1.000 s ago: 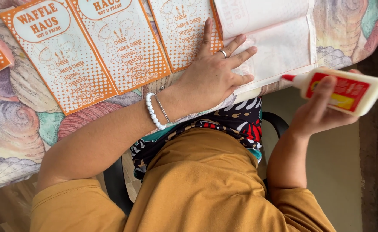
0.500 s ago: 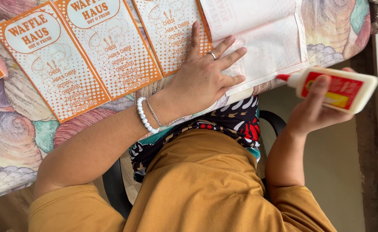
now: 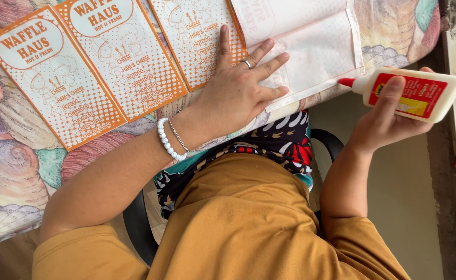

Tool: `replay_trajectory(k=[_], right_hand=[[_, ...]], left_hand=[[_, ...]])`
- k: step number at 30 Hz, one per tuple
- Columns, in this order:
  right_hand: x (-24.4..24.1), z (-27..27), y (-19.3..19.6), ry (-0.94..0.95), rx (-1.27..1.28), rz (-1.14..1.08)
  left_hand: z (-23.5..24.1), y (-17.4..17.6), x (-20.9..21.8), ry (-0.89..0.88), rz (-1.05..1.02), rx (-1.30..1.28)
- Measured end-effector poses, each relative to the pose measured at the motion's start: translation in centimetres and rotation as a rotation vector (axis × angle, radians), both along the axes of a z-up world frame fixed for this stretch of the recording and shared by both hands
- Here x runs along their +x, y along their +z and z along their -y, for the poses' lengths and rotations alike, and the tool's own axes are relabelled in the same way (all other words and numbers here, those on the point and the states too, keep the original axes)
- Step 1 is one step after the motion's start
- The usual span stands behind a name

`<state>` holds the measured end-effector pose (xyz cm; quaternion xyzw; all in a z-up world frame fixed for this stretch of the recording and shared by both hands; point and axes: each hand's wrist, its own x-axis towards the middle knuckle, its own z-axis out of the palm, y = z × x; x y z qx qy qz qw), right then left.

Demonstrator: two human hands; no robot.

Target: Applying glue to paper templates and folding them to assemble 'Waffle Haus' bags.

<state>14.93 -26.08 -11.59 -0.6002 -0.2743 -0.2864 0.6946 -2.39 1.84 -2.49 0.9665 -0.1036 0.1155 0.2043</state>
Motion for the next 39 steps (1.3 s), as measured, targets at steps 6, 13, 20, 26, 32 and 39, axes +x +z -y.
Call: replay_trajectory(k=[6,13,20,26,32,39], right_hand=[[1.4,-0.1,2.5,-0.205,-0.047,0.023],[-0.9,-2.1,3.3,-0.073,-0.055,-0.026],[0.7,-1.4,3.6,-0.191,-0.023,0.009],[1.8,-0.7,2.1,-0.191,0.063,-0.008],[0.7,-1.5,8.9,-0.093,0.230,-0.476],[1.6,-1.3,5.8,-0.013,0.282,-0.649]], left_hand=[[0.0,0.6,0.0,-0.009,0.003,0.036],[0.2,0.7,0.0,0.000,0.009,0.027],[0.3,0.8,0.2,-0.004,0.008,0.018],[0.6,1.0,0.1,0.007,-0.006,0.011],[1.0,2.1,-0.4,0.016,-0.056,0.017],[-0.6,4.0,1.9,0.355,0.165,-0.014]])
